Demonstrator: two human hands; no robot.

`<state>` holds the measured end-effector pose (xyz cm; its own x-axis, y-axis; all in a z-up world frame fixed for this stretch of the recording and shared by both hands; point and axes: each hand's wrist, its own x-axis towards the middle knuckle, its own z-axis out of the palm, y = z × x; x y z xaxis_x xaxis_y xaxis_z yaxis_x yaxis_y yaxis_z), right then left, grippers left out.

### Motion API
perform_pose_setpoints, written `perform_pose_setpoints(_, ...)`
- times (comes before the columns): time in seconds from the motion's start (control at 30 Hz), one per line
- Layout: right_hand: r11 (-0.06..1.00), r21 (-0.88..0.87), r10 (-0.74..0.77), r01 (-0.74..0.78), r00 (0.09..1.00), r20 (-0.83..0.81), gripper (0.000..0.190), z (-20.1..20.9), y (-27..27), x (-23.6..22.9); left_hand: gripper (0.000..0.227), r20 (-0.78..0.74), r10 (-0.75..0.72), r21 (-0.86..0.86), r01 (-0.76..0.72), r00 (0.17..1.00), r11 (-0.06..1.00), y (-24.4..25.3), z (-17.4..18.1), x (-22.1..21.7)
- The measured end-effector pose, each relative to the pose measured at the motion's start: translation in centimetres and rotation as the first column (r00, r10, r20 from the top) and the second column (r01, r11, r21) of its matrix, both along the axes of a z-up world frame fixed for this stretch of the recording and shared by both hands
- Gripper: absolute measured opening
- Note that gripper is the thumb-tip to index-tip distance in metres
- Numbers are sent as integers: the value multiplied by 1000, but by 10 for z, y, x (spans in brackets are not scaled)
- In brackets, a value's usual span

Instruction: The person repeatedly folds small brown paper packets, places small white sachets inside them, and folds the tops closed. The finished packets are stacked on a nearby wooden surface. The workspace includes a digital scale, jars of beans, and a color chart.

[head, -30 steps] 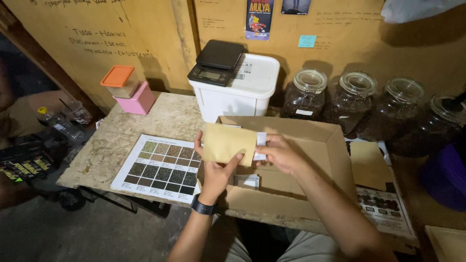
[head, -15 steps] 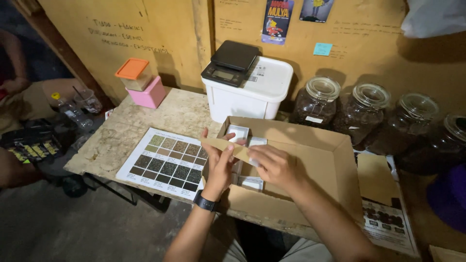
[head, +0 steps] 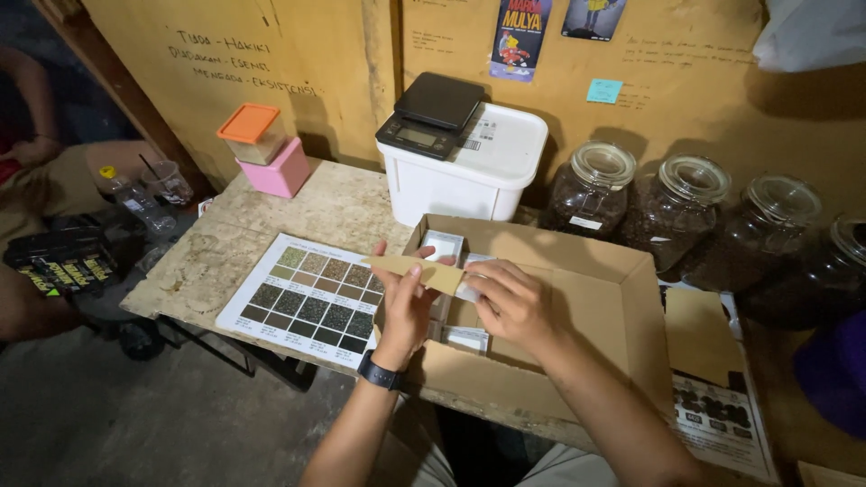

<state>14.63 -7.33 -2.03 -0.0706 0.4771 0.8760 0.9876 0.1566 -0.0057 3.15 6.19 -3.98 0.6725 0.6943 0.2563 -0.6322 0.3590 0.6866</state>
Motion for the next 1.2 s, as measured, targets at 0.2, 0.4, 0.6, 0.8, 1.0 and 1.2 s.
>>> perform_pose_setpoints(0.2,1000,-2,0,0,1000,-9,17,12,-1,-7,78,0,17,-38,-17,1000,999,-1,2,1)
perform_pose_setpoints(0.4,1000,-7,5,-5,1000,-12,14,4,2,-2,83,-5,-2,-54,2,1000,999,-4,9,-1)
perform_pose_setpoints(0.6,1000,-17,22,-23,999,-37,11,8,1,-7,82,-38,-6,-95,3,999,995,0,7,-1)
perform_pose_setpoints(0.8,992,-88,77,-85,993,-86,12,42,-2,-28,87,-63,-22,-60,18,998,998,4,-6,0)
perform_pose_setpoints(1.0,952,-306,18,-11,1000,21,21,31,-6,-20,82,-45,-131,-10,130,990,991,0,-6,-2)
perform_pose_setpoints(1.2,928,-367,-39,62,997,71,31,44,-6,-26,79,-53,-202,9,202,978,979,6,-33,12)
